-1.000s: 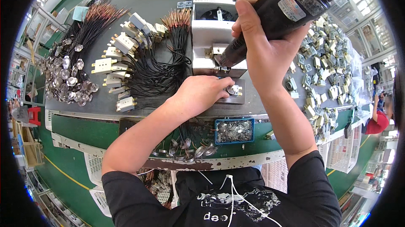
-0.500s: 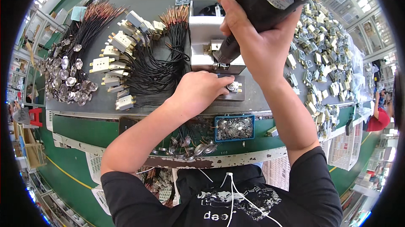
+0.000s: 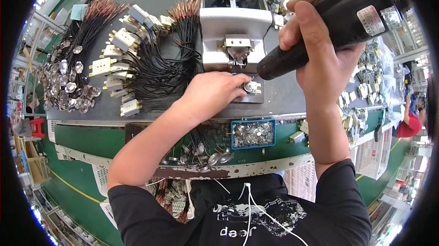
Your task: Assembling electrical wire harnesses and components using a power tool at a factory workbench.
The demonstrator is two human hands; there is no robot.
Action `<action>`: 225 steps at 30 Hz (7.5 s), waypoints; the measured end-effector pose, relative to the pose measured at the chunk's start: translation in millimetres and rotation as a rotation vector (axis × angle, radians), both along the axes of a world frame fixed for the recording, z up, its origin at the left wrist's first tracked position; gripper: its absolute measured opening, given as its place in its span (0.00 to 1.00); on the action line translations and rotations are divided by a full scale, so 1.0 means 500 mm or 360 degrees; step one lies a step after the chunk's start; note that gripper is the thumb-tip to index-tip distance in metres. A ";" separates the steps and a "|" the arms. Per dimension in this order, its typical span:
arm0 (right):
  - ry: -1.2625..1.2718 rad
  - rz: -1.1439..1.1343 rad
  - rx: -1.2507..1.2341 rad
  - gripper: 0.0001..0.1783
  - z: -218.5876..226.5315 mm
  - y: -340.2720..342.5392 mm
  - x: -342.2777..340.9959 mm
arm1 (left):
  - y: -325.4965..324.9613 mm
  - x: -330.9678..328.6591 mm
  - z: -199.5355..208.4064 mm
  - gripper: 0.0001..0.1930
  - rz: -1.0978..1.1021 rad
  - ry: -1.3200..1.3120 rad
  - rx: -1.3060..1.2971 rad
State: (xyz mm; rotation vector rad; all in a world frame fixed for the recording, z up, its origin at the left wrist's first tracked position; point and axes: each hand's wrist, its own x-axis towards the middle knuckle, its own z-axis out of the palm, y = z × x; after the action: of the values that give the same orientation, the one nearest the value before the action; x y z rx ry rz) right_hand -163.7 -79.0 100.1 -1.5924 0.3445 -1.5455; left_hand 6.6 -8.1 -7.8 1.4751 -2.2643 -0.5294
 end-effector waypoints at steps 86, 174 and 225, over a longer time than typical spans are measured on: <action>0.0122 -0.0123 0.0067 0.47 -0.016 0.066 -0.019 | -0.001 -0.022 0.023 0.19 -0.0094 -0.0461 -0.0373; -0.0049 -0.0484 0.0028 0.34 0.005 -0.006 0.141 | -0.013 -0.010 0.035 0.18 -0.0002 -0.0378 0.0162; 0.0147 0.0067 -0.0009 0.07 -0.076 -0.010 -0.021 | -0.016 -0.001 0.025 0.16 -0.0053 -0.0197 0.0084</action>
State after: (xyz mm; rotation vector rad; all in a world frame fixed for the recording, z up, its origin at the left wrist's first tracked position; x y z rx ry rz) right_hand -174.1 -84.0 62.3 -1.6688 0.3553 -1.4455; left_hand 6.0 -16.3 4.8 1.5369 -2.3907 -0.5250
